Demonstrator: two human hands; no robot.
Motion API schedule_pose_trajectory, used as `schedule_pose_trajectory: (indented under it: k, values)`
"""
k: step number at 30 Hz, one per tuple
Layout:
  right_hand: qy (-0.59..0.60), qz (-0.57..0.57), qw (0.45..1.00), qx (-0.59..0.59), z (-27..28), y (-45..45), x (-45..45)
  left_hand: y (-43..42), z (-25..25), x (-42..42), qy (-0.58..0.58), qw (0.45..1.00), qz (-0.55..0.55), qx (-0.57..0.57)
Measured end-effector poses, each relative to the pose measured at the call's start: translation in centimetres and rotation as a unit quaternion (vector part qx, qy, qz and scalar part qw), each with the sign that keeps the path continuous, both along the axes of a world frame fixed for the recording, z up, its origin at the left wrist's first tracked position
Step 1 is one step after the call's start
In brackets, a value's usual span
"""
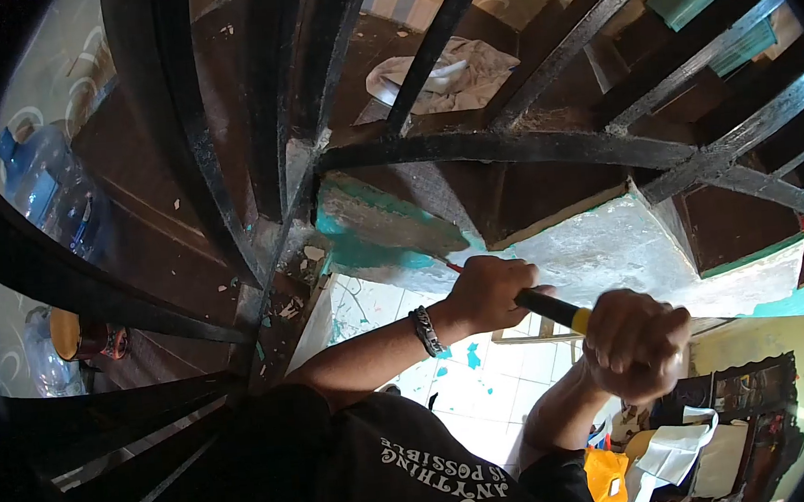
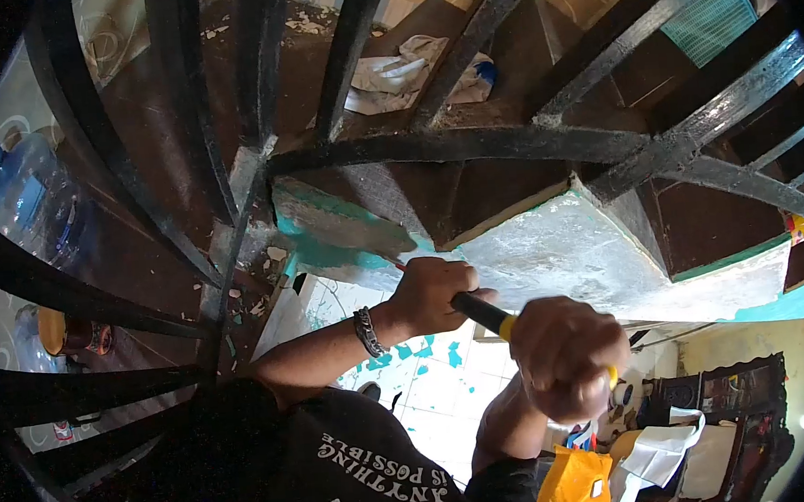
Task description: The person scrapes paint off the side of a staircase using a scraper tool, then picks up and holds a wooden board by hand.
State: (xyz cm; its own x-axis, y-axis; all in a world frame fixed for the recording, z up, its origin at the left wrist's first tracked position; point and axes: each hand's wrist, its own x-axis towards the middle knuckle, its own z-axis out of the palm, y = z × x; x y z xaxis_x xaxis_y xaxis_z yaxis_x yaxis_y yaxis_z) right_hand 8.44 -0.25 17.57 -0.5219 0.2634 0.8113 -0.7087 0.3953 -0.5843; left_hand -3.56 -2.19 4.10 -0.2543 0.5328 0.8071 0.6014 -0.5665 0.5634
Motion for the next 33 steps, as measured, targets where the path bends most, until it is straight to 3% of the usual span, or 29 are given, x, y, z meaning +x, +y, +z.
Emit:
schedule_pose_trajectory:
  k: [4, 8, 12, 20, 23, 27, 33]
  values:
    - [0.002, 0.029, 0.998, 0.058, 1.1, -0.9, 0.2, -0.1, 0.2, 0.2, -0.013, 1.0, -0.005, 0.024]
    - [-0.004, 0.023, 1.0, -0.001, -0.4, 1.1, -0.2, 0.3, -0.9, 0.1, -0.034, 0.999, 0.003, -0.03]
    - [0.004, 0.049, 0.998, 0.039, 0.5, 0.3, -0.2, 0.1, -0.4, 0.0, -0.003, 1.0, -0.002, -0.021]
    - [0.009, 0.057, 0.998, 0.022, -0.1, 0.6, -0.4, 0.1, -0.7, -0.3, -0.001, 0.999, -0.003, -0.053]
    - [0.017, 0.029, 0.999, -0.037, -1.9, 1.4, -1.0, 0.2, -1.5, -0.4, -0.013, 0.999, 0.005, -0.05]
    - [0.027, 0.039, 0.999, 0.022, -0.6, 0.3, -1.2, 0.1, -1.4, -0.5, -0.022, 0.999, 0.01, -0.046]
    - [0.017, 0.053, 0.998, -0.018, -2.7, 1.9, -1.6, -0.1, -2.8, -0.9, -0.011, 0.997, 0.025, -0.078]
